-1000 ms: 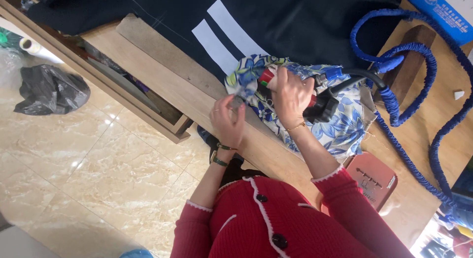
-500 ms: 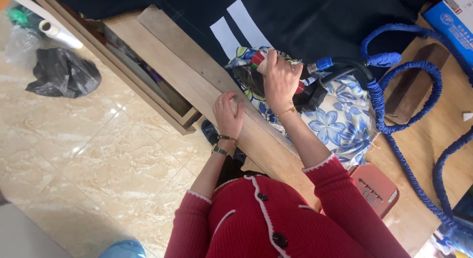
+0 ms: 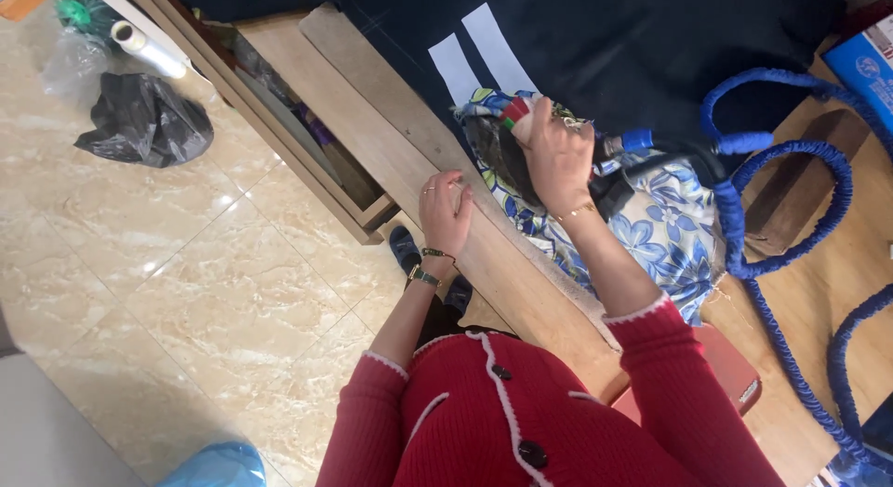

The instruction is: A person uses an industrial steam iron to press a small piece of patterned fabric onto a larger black fabric panel on a workbench.

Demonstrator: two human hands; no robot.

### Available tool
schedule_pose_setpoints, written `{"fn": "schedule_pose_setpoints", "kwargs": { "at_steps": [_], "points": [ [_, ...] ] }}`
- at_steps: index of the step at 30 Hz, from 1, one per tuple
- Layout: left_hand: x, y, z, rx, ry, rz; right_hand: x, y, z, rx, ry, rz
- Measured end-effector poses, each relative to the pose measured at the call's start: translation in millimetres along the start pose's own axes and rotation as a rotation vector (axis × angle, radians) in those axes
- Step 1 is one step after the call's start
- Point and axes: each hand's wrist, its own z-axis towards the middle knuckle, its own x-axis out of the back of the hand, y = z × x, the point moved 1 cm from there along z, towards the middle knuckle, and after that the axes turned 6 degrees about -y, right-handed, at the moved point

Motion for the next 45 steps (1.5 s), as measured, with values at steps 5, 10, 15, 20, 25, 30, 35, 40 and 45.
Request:
{"fn": "schedule_pose_setpoints", "kwargs": {
  "at_steps": [5, 10, 15, 20, 25, 30, 35, 40, 45],
  "points": [
    [2, 3, -1, -0.005, -0.003, 0.004, 1, 34, -41, 0.035, -0.119, 0.120],
    [-4, -5, -3, -0.013, -0.015, 0.034, 14, 81, -96, 0.042, -0.138, 0.038],
    [3, 6, -2, 0.002, -0.080, 0.038, 1, 128, -151, -0.009, -0.080, -0.007],
    [0, 7, -2, -0.017, -0.059, 0.057, -2, 152, -175, -0.159, 0.022, -0.073],
    [0, 10, -1, -0.020, -0.078, 0.042, 3, 151, -172, -0.169, 0.054, -0.046],
    [24, 18, 3, -0.018, -0.092, -0.120, -3, 152, -174, -0.158, 0.081, -0.034],
    [103, -34, 16, -0.181, 0.142, -0.022, -5, 147, -178, -0.219, 0.035, -0.040],
    [156, -131, -6, 0.619, 0.345, -0.402, -12, 144, -183, -0.273, 0.034, 0.013],
    [162, -59, 47, 1.115, 0.170, -1.092, 8, 128, -172, -0.363, -0.023, -0.039]
  ]
}}
